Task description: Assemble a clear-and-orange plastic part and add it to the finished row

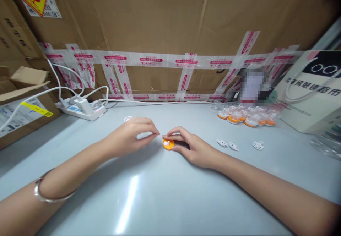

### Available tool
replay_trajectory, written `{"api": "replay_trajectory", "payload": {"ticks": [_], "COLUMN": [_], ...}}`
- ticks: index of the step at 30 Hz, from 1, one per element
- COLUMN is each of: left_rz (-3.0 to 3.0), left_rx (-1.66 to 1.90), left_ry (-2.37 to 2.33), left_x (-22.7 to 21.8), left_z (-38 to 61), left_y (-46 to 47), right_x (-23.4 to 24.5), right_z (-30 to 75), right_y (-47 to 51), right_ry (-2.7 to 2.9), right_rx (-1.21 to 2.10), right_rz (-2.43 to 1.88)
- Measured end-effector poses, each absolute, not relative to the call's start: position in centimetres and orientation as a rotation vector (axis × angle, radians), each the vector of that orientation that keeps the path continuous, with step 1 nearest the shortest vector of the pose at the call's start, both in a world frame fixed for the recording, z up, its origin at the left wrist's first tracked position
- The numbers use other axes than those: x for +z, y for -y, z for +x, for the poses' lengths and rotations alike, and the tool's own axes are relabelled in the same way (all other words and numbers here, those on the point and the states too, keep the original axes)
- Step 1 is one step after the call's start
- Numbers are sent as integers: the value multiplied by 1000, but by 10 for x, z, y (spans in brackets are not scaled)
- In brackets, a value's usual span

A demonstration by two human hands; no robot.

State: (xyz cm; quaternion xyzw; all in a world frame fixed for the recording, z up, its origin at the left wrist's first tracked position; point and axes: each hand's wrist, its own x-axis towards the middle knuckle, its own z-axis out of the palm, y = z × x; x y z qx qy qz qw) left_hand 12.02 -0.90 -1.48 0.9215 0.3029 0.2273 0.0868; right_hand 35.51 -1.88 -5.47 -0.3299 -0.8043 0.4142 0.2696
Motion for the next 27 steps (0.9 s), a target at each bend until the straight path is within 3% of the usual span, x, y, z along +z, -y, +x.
{"api": "replay_trajectory", "payload": {"ticks": [7,16,20,27], "left_rz": [2324,2272,2390,2191], "left_rx": [-136,-214,-48,949], "left_ry": [-1287,-1411,-1395,-1000], "left_x": [10,3,3,-11], "left_z": [66,68,78,142], "left_y": [5,7,13,48], "right_x": [-55,-53,-49,-39], "right_z": [357,359,360,347], "right_y": [19,17,21,43], "right_ry": [2083,2060,1994,2082], "right_rx": [1158,917,685,425], "right_rz": [-915,-992,-1010,-624]}}
